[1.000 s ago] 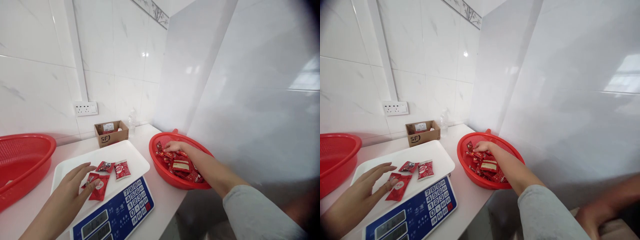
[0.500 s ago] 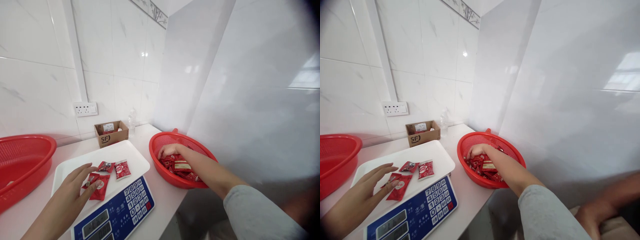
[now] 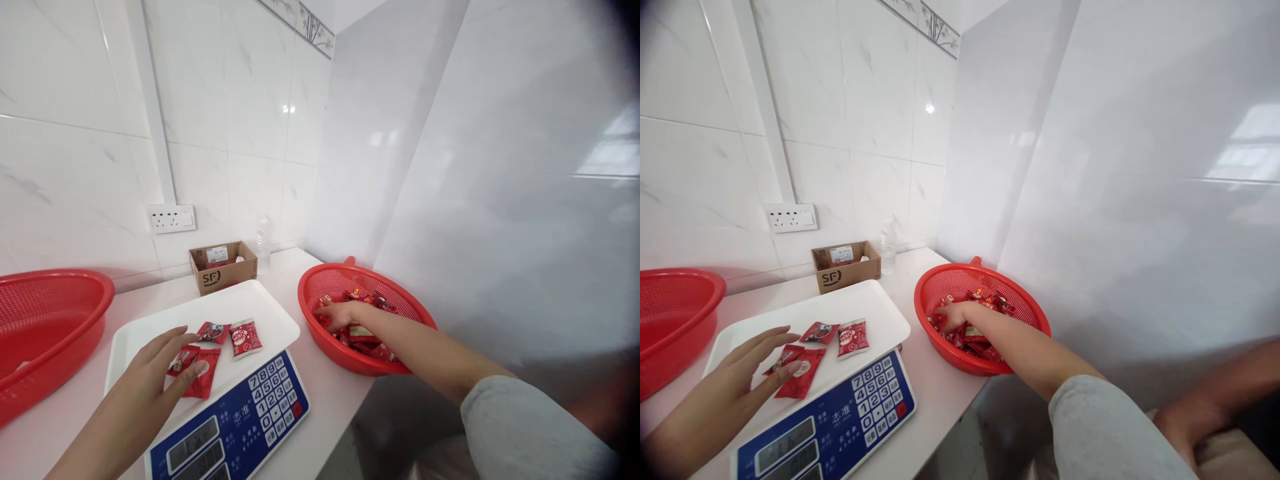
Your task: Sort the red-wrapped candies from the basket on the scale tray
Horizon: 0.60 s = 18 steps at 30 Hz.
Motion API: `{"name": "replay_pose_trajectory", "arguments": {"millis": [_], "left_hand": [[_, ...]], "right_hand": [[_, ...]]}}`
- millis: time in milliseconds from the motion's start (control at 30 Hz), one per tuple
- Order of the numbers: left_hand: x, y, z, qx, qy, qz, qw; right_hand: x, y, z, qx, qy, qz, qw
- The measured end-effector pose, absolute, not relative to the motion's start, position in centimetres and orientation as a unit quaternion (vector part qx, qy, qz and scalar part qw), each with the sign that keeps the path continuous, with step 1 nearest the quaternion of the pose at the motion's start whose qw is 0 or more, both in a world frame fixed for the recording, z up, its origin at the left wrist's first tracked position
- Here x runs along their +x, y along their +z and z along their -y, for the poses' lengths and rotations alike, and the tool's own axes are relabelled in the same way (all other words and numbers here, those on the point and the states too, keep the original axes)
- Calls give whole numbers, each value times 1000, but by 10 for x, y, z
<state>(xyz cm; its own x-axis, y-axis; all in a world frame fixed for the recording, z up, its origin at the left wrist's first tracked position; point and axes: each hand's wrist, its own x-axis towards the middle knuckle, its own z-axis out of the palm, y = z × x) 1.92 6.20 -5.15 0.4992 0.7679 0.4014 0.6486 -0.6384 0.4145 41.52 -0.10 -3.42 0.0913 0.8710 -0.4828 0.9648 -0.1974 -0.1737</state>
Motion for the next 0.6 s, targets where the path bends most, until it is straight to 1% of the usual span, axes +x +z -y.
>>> {"name": "replay_pose_trajectory", "arguments": {"millis": [133, 233, 333, 600], "left_hand": [[19, -53, -62, 862, 282, -410, 101], [19, -53, -61, 862, 291, -401, 101], [19, -52, -60, 858, 299, -403, 106], [19, -50, -58, 856, 290, -410, 124]], "right_hand": [[408, -37, 3, 731, -243, -630, 98], [412, -36, 3, 743, -228, -625, 78], [423, -33, 4, 758, -201, -619, 32], [454, -24, 6, 779, -158, -594, -125]]}}
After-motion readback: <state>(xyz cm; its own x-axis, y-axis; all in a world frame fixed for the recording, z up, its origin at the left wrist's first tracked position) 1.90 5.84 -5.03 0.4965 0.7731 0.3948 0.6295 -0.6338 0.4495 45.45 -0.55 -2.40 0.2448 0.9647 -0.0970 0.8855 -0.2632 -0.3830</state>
